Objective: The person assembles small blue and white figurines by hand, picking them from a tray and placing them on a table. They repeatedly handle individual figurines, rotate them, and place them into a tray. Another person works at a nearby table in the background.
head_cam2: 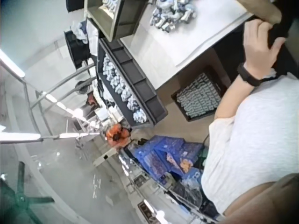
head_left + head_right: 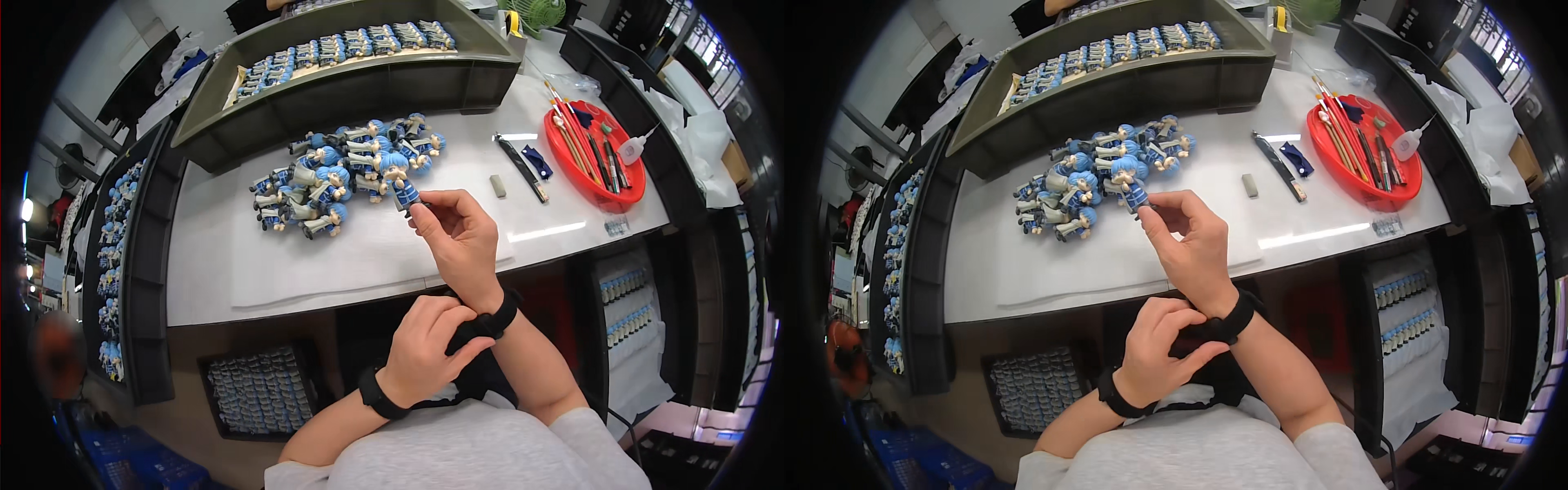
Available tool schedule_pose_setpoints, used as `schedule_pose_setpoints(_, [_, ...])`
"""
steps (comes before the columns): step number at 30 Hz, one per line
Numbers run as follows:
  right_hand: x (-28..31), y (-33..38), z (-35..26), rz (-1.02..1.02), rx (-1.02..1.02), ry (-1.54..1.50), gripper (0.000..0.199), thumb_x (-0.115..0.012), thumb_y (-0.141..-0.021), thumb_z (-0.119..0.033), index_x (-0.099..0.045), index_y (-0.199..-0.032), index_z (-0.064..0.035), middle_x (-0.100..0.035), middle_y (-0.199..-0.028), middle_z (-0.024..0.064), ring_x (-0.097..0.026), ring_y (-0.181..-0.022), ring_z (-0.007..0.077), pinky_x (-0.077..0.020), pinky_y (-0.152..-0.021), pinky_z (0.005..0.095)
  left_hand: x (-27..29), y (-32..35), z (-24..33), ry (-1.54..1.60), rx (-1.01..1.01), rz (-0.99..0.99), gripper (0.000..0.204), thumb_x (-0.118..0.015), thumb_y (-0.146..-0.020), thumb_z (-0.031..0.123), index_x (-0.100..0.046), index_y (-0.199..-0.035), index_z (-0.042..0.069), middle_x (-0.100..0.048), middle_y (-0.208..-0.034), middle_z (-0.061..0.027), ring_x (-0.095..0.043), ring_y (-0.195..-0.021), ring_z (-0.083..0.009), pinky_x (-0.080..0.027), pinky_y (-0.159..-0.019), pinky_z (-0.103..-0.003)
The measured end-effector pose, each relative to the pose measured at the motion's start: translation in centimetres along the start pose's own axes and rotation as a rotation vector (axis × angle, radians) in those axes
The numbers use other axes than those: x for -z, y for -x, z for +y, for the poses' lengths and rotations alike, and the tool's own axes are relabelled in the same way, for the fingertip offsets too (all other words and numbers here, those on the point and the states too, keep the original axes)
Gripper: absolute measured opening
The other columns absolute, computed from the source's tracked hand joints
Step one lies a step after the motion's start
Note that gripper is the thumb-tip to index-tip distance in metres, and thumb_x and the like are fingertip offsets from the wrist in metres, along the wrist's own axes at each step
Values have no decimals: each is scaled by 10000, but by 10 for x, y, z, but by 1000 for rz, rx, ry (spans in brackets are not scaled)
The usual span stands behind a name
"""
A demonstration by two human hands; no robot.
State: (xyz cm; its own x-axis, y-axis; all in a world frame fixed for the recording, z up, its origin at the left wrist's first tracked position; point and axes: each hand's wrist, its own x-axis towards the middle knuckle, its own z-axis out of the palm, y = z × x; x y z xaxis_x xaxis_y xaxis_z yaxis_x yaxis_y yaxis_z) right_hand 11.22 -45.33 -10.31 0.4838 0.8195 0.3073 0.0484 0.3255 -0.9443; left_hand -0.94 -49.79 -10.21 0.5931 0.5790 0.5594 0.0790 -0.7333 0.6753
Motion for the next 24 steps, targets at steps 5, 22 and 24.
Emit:
schedule_pose_setpoints(5, [1,2,6,17,2,59,187,-647,-850,-59,-576,-995,34,-638,-832,65,-614,-744,94,-500,-662,206,-1,2,6,-89,-80,4,447,-789,-624,168,-587,-1005,52,-544,-936,-80,-559,-842,-247,-461,-687,-338])
schedule_pose_setpoints(22, [-3,20,11,5,-468,-803,179,-629,-865,-79,-577,-1012,8,-640,-845,77,-625,-744,125,-507,-651,228,7,9,-7,-14,1,-67,433,-787,-586,66,-589,-968,24,-557,-927,-106,-564,-815,-259,-472,-688,-329])
schedule_pose_setpoints(24, [-4,23,14,-20,-370,-526,174,-635,-859,-81,-584,-999,9,-644,-836,78,-628,-726,132,-509,-635,241,10,8,-8,4,23,-66,450,-819,-568,74,-597,-955,15,-582,-912,-123,-581,-806,-269,-492,-688,-324])
